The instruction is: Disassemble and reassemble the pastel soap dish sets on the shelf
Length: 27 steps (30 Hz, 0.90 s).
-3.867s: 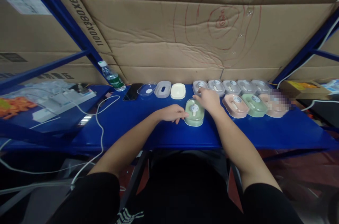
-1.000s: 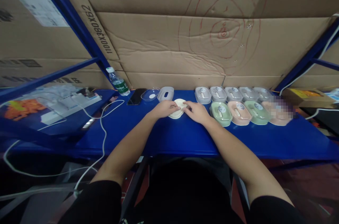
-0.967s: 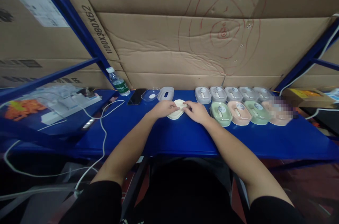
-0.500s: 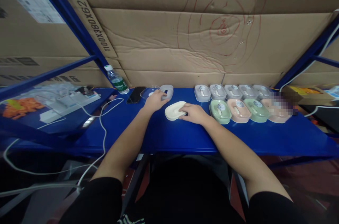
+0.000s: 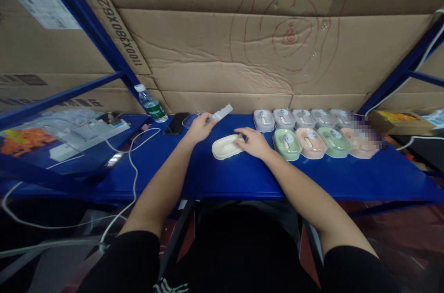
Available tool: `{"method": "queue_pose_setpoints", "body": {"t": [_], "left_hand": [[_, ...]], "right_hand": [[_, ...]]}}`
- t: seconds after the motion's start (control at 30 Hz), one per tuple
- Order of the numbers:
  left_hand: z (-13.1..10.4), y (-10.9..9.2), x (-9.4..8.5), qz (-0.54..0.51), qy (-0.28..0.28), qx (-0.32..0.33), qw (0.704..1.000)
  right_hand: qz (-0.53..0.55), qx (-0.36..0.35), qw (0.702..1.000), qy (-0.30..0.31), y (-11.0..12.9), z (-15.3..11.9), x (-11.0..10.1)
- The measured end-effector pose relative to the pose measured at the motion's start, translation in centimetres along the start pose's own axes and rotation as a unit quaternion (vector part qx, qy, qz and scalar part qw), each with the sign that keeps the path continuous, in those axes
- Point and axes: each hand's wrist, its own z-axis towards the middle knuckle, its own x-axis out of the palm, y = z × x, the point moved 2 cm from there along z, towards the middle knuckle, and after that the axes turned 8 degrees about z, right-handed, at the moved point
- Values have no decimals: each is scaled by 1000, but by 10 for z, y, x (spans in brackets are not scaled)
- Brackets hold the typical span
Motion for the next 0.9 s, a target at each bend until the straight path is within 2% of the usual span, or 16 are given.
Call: {"method": "queue_pose_setpoints", "body": {"t": [0.07, 0.17, 0.27, 0.33, 0.5, 0.63, 0.73, 0.8, 0.9], "left_hand": [[-2, -6, -7, -117, 17, -29, 993], [-7, -14, -14, -246, 96, -50, 963], [-14, -21, -16, -302, 185, -47, 934], [-17, -24, -17, -307, 210, -46, 927], [-17, -28, -19, -240, 203, -22, 949], [-16, -27, -20, -93, 166, 21, 981], [-16, -25, -19, 12, 135, 51, 989], [-17, -23, -19, 54, 159, 47, 985], [-19, -19, -17, 80, 232, -13, 969]], "right_hand": [[5, 43, 997, -59, -5, 2, -5], [27, 82, 989, -116, -9, 4, -11], [65, 82, 987, -120, -7, 5, -12], [101, 88, 984, -120, -7, 4, -11], [156, 124, 970, -141, -8, 6, -9], [194, 153, 964, -100, -10, 11, -2], [231, 181, 953, -72, -13, 12, 3], [242, 213, 943, -76, -18, 12, 5], [207, 233, 947, -77, -25, 11, 3]]}}
